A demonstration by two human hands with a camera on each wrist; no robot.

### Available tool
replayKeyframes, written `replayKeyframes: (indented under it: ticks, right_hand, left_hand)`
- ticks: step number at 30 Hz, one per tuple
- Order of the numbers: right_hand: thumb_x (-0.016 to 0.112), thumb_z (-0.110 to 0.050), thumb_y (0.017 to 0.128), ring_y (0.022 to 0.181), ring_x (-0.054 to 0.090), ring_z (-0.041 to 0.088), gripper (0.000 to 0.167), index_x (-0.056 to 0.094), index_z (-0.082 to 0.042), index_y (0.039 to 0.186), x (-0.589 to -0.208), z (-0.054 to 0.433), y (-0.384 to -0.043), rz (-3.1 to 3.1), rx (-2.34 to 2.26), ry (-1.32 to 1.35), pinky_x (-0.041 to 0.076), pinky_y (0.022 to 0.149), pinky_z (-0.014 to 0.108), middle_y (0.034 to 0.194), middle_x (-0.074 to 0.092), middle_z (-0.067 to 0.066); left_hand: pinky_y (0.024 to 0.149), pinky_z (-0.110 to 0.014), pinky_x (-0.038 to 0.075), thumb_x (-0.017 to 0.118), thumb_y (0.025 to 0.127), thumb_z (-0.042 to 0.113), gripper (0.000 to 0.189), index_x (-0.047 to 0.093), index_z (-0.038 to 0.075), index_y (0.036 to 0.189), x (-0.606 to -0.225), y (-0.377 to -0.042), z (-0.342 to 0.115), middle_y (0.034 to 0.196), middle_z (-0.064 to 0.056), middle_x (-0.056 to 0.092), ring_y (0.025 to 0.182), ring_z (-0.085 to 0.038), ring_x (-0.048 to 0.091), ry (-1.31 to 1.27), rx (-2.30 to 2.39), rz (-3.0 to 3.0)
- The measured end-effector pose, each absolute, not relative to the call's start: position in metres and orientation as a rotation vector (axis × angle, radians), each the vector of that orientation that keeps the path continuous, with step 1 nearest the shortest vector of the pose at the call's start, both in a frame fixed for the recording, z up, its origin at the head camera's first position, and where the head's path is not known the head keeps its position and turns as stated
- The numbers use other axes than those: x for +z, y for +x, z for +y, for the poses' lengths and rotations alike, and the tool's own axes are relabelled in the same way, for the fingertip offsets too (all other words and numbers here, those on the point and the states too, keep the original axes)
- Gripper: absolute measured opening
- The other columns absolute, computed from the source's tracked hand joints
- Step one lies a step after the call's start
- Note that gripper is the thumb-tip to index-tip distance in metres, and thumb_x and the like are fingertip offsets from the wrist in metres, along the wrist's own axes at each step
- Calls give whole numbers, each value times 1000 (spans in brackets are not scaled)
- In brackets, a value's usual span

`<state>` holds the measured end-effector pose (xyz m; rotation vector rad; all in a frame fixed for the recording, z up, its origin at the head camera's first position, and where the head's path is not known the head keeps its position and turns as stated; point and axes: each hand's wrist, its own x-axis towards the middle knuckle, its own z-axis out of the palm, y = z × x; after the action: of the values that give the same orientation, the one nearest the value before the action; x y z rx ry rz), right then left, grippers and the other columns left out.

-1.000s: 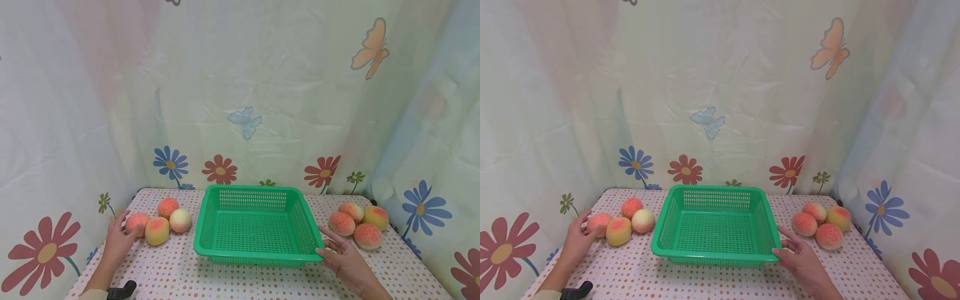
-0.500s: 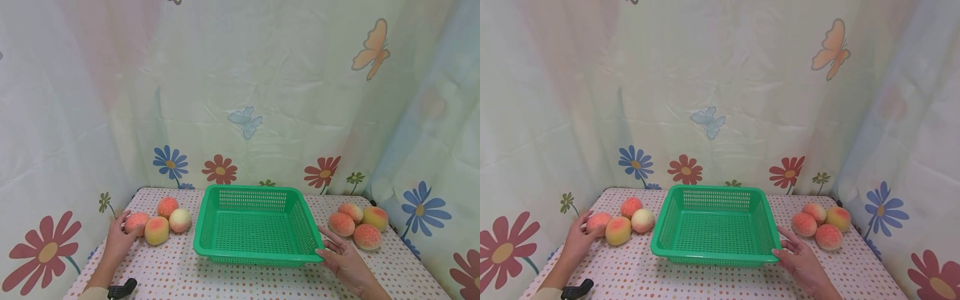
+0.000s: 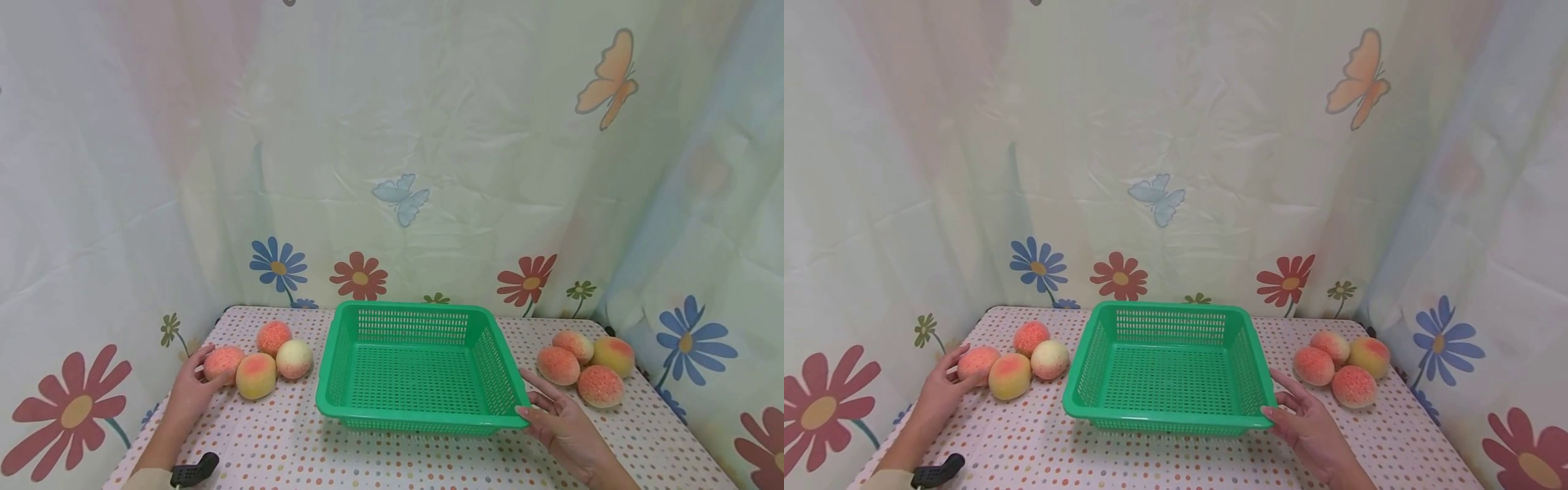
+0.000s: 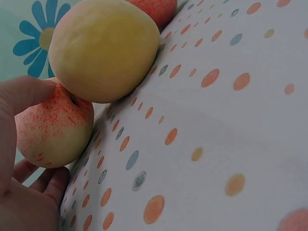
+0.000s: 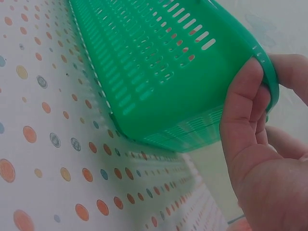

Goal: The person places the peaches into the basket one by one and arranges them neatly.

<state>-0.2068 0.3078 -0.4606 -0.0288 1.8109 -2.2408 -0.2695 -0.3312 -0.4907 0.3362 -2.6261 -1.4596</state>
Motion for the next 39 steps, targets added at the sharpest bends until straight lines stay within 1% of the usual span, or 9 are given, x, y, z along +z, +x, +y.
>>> replayKeyframes:
  ticks: [5,11,15,18,25,30,36,39]
  right_hand:
    - [60,-3,101,101,70,12,57,51,-45,139,-462,308,-207,1810,-2241,-34,61,87,30,113,66,-3]
    - [60,-2,101,101,70,12,57,51,-45,138,-464,309,-208,1803,-2250,-47,61,87,30,113,66,-3]
    - [59,-2,101,101,70,13,57,52,-45,137,-464,308,-207,1794,-2254,-62,61,86,30,113,66,-4]
    - [59,-1,101,103,70,13,57,52,-45,138,-464,308,-207,1790,-2254,-66,61,87,30,114,66,-3]
    - [59,-2,102,106,70,14,57,50,-45,139,-463,308,-208,1798,-2249,-27,61,90,32,116,66,-3]
    - [58,-2,102,106,70,14,56,51,-45,138,-462,307,-208,1786,-2251,-27,61,91,32,116,66,-3]
    - [58,-2,102,105,70,14,55,54,-46,135,-461,307,-207,1757,-2259,-43,61,90,32,115,67,-4]
    - [59,-2,102,105,70,14,55,53,-45,135,-462,307,-208,1753,-2259,-41,61,90,32,115,67,-4]
  left_hand:
    - [94,-28,51,71,95,45,93,18,12,164,-491,-271,-335,161,-27,26,136,-42,42,322,-1474,-2644]
    - [89,-20,50,72,95,43,92,20,12,164,-496,-274,-340,161,-27,28,137,-42,42,297,-1499,-2636]
    - [82,-12,48,72,96,41,90,20,11,163,-496,-273,-340,160,-27,29,138,-43,42,274,-1502,-2628]
    - [79,-8,46,72,96,38,89,21,10,163,-495,-272,-339,160,-27,30,137,-43,43,271,-1506,-2624]
    - [81,-15,51,75,94,37,91,21,10,163,-490,-274,-337,159,-28,30,136,-43,43,319,-1528,-2616]
    - [78,-14,50,75,94,35,91,22,9,163,-489,-276,-338,158,-28,31,134,-42,45,328,-1533,-2609]
    - [78,-14,52,76,93,40,95,21,9,163,-490,-276,-340,158,-28,30,134,-42,45,328,-1531,-2592]
    - [77,-14,53,76,92,44,97,21,9,164,-491,-276,-339,158,-28,30,133,-41,47,327,-1523,-2577]
